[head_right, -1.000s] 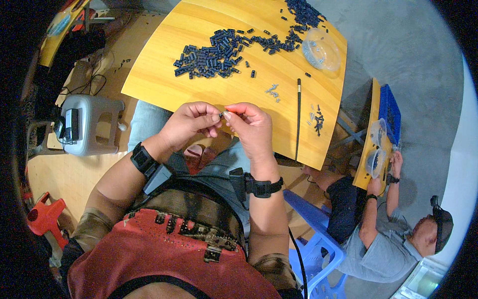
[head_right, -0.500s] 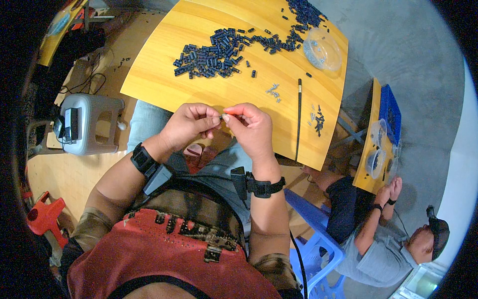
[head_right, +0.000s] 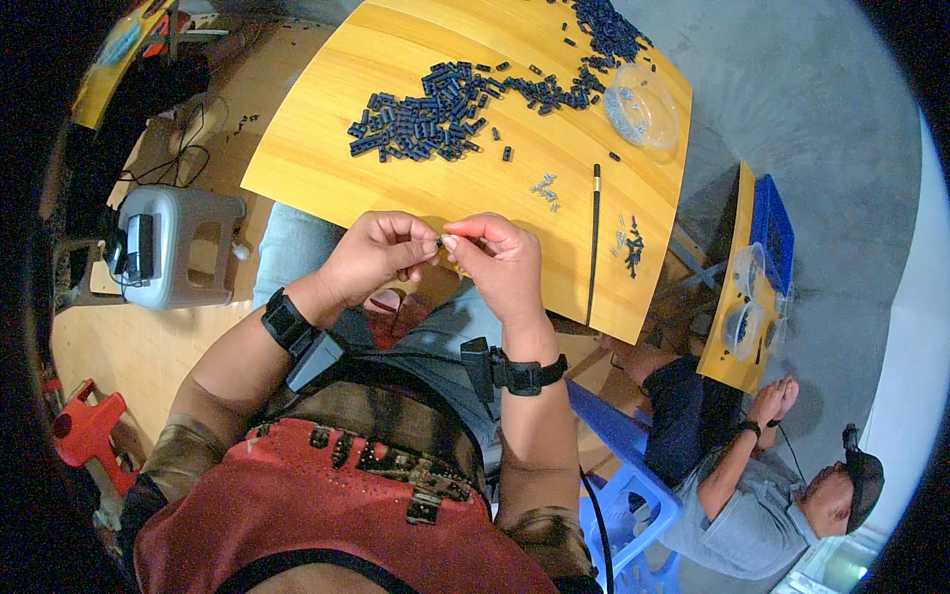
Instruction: Picking up, inspecting, and sorting small blue plastic cylindrical components at a workshop table.
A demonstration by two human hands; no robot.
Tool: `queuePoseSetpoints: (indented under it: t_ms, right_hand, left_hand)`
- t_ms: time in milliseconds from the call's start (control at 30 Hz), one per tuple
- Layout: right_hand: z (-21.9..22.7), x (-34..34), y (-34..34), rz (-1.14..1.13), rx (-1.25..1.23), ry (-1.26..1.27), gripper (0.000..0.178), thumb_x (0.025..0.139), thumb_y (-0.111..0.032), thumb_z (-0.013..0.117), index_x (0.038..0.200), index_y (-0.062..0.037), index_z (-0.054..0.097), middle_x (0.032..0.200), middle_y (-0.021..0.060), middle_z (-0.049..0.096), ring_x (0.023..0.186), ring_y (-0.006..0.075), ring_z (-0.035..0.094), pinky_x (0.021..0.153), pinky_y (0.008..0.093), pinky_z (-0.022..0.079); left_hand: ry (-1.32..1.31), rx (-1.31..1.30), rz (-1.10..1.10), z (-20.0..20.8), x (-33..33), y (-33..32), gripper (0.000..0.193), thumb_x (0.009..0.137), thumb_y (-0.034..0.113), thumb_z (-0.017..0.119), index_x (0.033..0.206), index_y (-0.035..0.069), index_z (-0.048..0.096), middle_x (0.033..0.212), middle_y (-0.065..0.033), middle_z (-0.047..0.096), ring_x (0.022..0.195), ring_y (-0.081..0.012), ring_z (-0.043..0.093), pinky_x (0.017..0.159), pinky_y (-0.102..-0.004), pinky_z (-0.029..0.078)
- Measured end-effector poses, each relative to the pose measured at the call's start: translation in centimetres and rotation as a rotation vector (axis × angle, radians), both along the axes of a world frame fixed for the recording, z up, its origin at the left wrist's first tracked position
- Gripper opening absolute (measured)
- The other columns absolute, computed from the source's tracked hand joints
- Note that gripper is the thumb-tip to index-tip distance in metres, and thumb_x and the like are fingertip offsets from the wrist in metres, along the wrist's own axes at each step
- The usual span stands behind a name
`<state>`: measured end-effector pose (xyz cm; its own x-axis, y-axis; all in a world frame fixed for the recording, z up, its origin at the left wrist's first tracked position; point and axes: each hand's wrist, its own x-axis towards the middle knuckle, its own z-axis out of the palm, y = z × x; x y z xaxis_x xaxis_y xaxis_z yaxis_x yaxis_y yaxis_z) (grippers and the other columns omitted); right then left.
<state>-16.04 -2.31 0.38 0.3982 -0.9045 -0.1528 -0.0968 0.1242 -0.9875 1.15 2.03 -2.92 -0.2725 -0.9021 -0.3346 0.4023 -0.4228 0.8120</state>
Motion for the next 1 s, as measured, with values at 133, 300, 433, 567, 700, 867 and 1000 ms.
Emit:
queuePoseSetpoints:
  t_ms: [133,300,433,567,700,867,1000]
  right_hand:
    - [-0.04,0.22,0.01,-0.012,0.01,-0.002,0.011,0.078,0.005,0.065,0.087,-0.0006,0.065,0.078,0.0021,0.063,0.066,0.0069,0.058,0.057,0.0184,0.046]
    - [-0.48,0.16,-0.01,-0.019,0.015,-0.036,0.011,0.078,0.005,0.064,0.088,0.0001,0.065,0.078,0.0028,0.063,0.066,0.0074,0.059,0.057,0.0188,0.047]
    - [-0.36,0.11,-0.05,-0.014,0.029,-0.05,0.012,0.078,0.005,0.064,0.088,0.0002,0.066,0.078,0.0029,0.062,0.066,0.0078,0.059,0.056,0.0193,0.047]
    - [-0.37,-0.05,-0.43,0.029,0.033,-0.016,0.011,0.078,0.005,0.063,0.088,0.0004,0.066,0.078,0.0035,0.062,0.065,0.0084,0.059,0.056,0.0201,0.048]
    - [-0.38,0.19,-0.47,0.02,0.039,-0.035,0.01,0.079,0.004,0.064,0.088,0.0007,0.065,0.078,0.0035,0.062,0.065,0.0086,0.059,0.056,0.0202,0.048]
    - [-0.52,0.3,-0.11,0.007,0.013,-0.026,0.011,0.078,0.004,0.064,0.088,0.0006,0.066,0.081,0.0036,0.061,0.067,0.0084,0.057,0.058,0.02,0.047]
    - [-0.36,0.73,-0.25,0.022,-0.192,0.075,0.01,0.078,0.004,0.064,0.087,0.0013,0.066,0.085,0.0039,0.06,0.074,0.0092,0.056,0.064,0.021,0.045]
  left_hand:
    - [-0.011,0.002,0.016,-0.06,-0.04,0.01,0.012,0.086,0.012,0.062,0.089,0.0,0.063,0.079,-0.003,0.063,0.062,-0.0065,0.053,0.057,-0.0193,0.045]
    - [-0.02,-0.019,0.024,0.06,-0.07,0.04,0.011,0.086,0.011,0.062,0.089,0.001,0.063,0.079,-0.0031,0.063,0.062,-0.0068,0.053,0.057,-0.0194,0.045]
    - [-0.028,-0.002,0.025,0.21,-0.09,0.12,0.011,0.086,0.012,0.061,0.088,0.001,0.062,0.079,-0.0031,0.063,0.062,-0.007,0.054,0.057,-0.0194,0.045]
    - [-0.04,-0.01,0.027,0.2,-0.14,0.09,0.011,0.087,0.012,0.061,0.088,0.001,0.062,0.08,-0.0028,0.063,0.062,-0.0068,0.055,0.056,-0.0194,0.045]
    - [-0.035,-0.02,0.028,-0.1,-0.18,-0.03,0.011,0.087,0.012,0.06,0.088,0.002,0.062,0.079,-0.0023,0.063,0.062,-0.0064,0.055,0.056,-0.0195,0.045]
    - [-0.067,-0.004,0.02,0.38,-0.15,-0.2,0.012,0.089,0.014,0.058,0.087,0.002,0.062,0.077,-0.0012,0.062,0.062,-0.0063,0.056,0.056,-0.0195,0.044]
    - [-0.058,-0.006,0.029,0.37,0.01,-0.23,0.013,0.089,0.015,0.058,0.088,0.003,0.061,0.078,-0.0017,0.062,0.063,-0.0069,0.057,0.056,-0.0197,0.045]
